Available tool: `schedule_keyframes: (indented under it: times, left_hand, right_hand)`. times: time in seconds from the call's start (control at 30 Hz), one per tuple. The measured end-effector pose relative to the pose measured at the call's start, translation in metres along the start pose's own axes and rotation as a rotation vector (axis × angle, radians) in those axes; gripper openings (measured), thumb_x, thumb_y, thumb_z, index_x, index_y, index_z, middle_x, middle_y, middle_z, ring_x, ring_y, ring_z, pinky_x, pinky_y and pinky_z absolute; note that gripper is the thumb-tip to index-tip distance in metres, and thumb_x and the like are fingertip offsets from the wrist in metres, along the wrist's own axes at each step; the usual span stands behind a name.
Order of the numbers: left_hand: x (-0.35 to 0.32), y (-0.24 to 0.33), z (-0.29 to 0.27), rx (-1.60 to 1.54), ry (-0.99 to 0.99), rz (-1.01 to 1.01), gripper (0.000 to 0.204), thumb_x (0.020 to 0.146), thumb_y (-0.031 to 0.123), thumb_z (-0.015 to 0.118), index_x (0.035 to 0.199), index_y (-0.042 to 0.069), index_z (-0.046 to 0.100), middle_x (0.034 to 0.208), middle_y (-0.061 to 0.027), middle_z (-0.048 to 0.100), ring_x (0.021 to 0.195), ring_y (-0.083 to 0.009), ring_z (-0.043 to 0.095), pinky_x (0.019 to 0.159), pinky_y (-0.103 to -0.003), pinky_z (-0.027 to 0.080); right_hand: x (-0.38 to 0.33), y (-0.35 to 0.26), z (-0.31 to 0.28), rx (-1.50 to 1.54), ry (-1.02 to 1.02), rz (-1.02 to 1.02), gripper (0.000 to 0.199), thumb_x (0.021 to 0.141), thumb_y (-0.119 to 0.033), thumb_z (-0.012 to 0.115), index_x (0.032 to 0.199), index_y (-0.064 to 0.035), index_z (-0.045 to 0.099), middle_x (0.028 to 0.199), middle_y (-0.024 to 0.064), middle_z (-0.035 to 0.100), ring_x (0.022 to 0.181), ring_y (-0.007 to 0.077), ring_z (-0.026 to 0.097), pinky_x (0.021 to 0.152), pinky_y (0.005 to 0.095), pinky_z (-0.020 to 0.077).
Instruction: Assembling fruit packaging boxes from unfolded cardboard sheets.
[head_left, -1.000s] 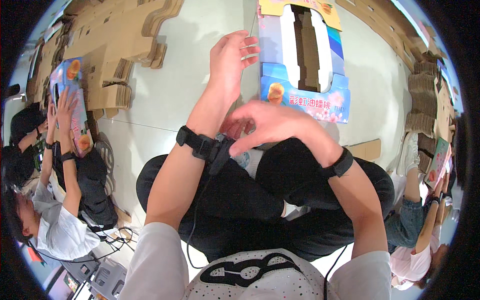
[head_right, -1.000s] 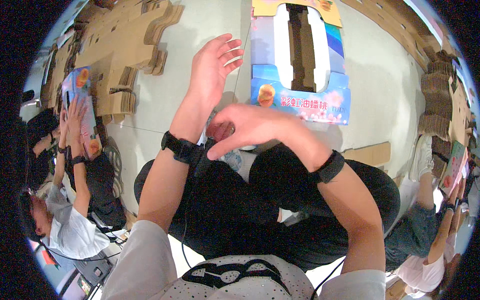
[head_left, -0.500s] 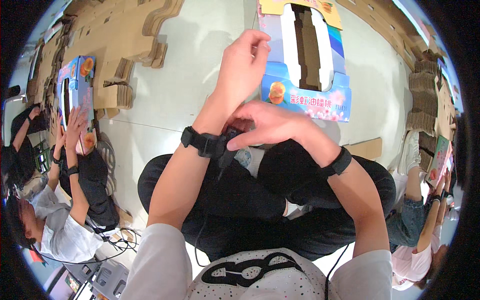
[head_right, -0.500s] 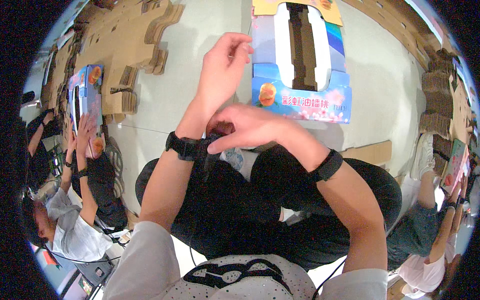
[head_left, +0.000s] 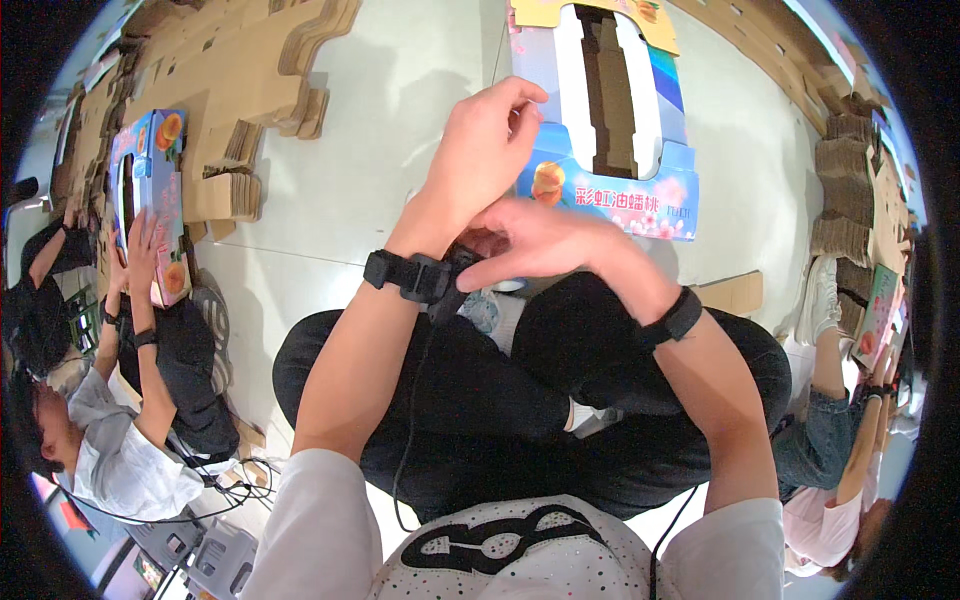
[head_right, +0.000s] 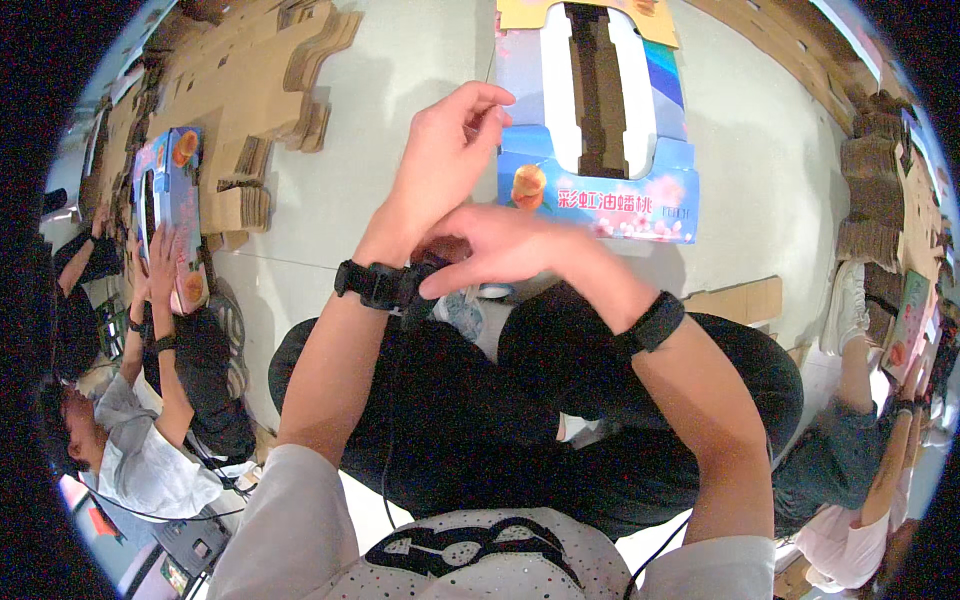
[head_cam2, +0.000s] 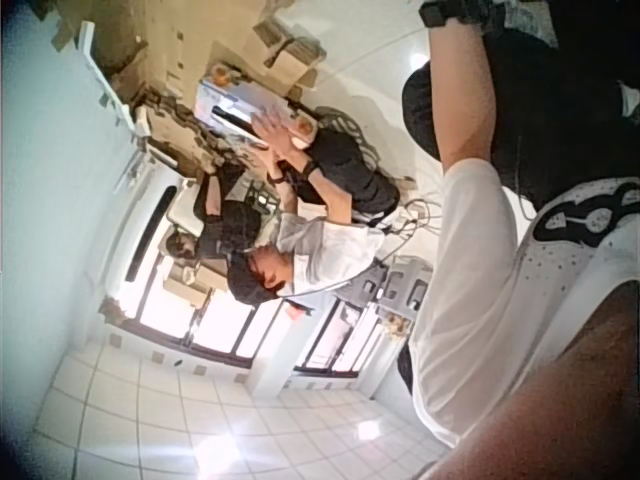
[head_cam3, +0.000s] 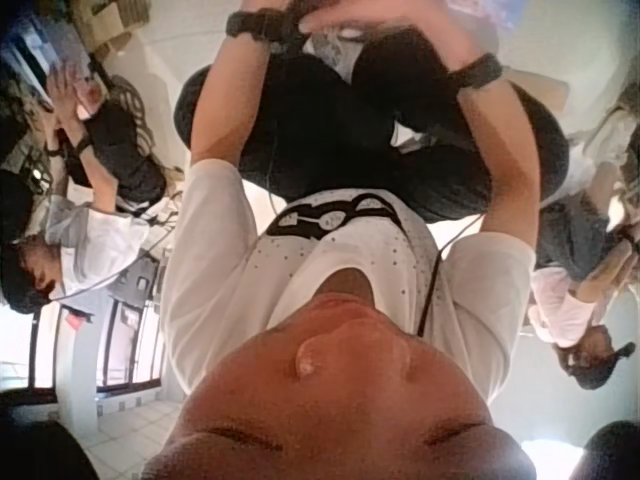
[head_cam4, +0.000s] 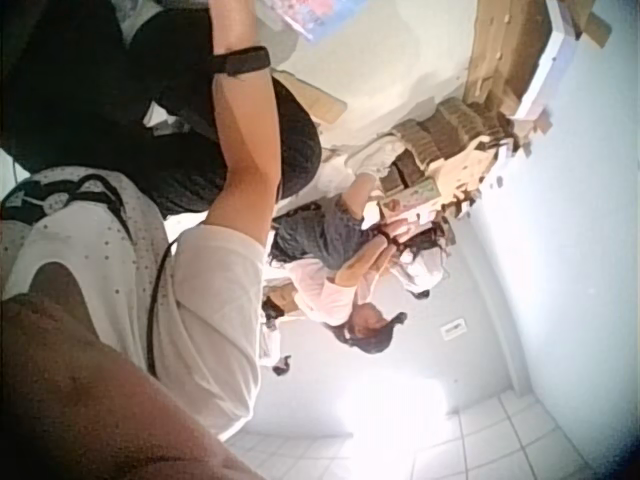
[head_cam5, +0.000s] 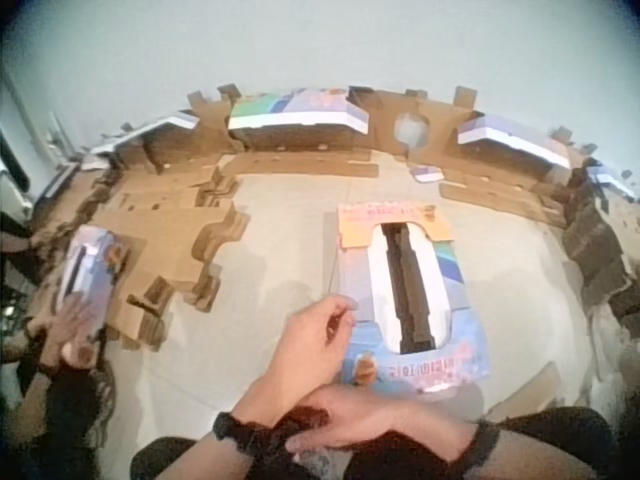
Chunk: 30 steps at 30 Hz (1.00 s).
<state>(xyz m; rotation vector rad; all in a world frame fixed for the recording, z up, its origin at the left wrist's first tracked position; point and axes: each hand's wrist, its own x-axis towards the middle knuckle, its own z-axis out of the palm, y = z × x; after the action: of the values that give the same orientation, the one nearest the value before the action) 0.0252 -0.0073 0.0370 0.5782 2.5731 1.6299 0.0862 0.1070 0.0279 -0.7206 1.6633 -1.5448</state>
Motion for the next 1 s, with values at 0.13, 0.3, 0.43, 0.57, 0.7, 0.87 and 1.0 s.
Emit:
schedule_keyframes:
  times: [0.13,0.3,0.43,0.57,0.7,0.87,1.0]
  left_hand:
    - [-0.002,0.000,-0.003,0.276,-0.037,0.157,0.019,0.093,0.009,0.058,0.109,0.002,0.065,0.093,-0.0180,0.070,0.079,-0.0294,0.069,0.073,-0.037,0.056]
    - [0.000,-0.010,0.004,0.256,-0.043,0.104,0.022,0.091,0.011,0.059,0.110,0.002,0.065,0.096,-0.0193,0.069,0.082,-0.0325,0.068,0.074,-0.040,0.055]
    - [-0.001,-0.023,0.009,0.250,0.051,-0.009,0.026,0.089,0.014,0.062,0.112,0.002,0.065,0.108,-0.0186,0.067,0.098,-0.0306,0.067,0.079,-0.040,0.054]
    - [-0.001,-0.031,0.012,0.190,0.057,-0.151,0.031,0.088,0.018,0.064,0.114,0.002,0.065,0.116,-0.0176,0.065,0.106,-0.0295,0.065,0.084,-0.040,0.053]
    - [0.000,-0.029,0.014,0.190,0.051,-0.242,0.036,0.087,0.021,0.065,0.117,0.001,0.064,0.117,-0.0188,0.065,0.107,-0.0297,0.065,0.087,-0.039,0.053]
    - [0.000,-0.031,0.014,0.177,0.019,-0.260,0.040,0.086,0.022,0.065,0.118,-0.002,0.062,0.117,-0.0206,0.064,0.108,-0.0309,0.064,0.088,-0.039,0.053]
    - [-0.001,-0.030,0.015,0.174,-0.013,-0.264,0.041,0.086,0.022,0.065,0.119,-0.002,0.062,0.118,-0.0212,0.064,0.108,-0.0317,0.065,0.089,-0.040,0.053]
  right_hand:
    - [-0.023,-0.028,-0.045,-0.022,-0.066,0.193,0.044,0.085,-0.033,0.074,0.109,0.0031,0.066,0.089,0.0080,0.070,0.077,0.0137,0.062,0.071,0.0295,0.0498]
    - [-0.038,0.001,-0.100,-0.381,0.588,0.179,0.045,0.084,-0.034,0.071,0.106,0.0049,0.064,0.094,0.0160,0.072,0.082,0.0219,0.069,0.077,0.0338,0.0544]
    - [-0.046,0.034,-0.101,-1.280,0.961,0.200,0.059,0.080,-0.043,0.074,0.112,0.0041,0.058,0.095,0.0243,0.070,0.088,0.0338,0.070,0.080,0.0402,0.0551]
    - [-0.030,0.013,-0.073,-1.003,0.582,0.675,0.090,0.080,-0.065,0.063,0.117,0.0157,0.046,0.094,0.0289,0.069,0.097,0.0415,0.068,0.107,0.0598,0.0332]
    - [-0.027,0.001,-0.066,-0.970,0.565,0.675,0.130,0.065,-0.078,0.067,0.135,0.0245,0.028,0.103,0.0304,0.067,0.107,0.0408,0.065,0.113,0.0634,0.0196]
    - [-0.019,0.014,-0.052,-1.154,0.695,0.617,0.137,0.060,-0.079,0.070,0.145,0.0179,0.021,0.128,0.0314,0.054,0.120,0.0411,0.057,0.113,0.0633,0.0192]
    - [-0.015,0.021,-0.041,-1.150,0.676,0.601,0.132,0.064,-0.077,0.069,0.148,0.0131,0.020,0.133,0.0327,0.048,0.122,0.0447,0.054,0.114,0.0642,0.0176]
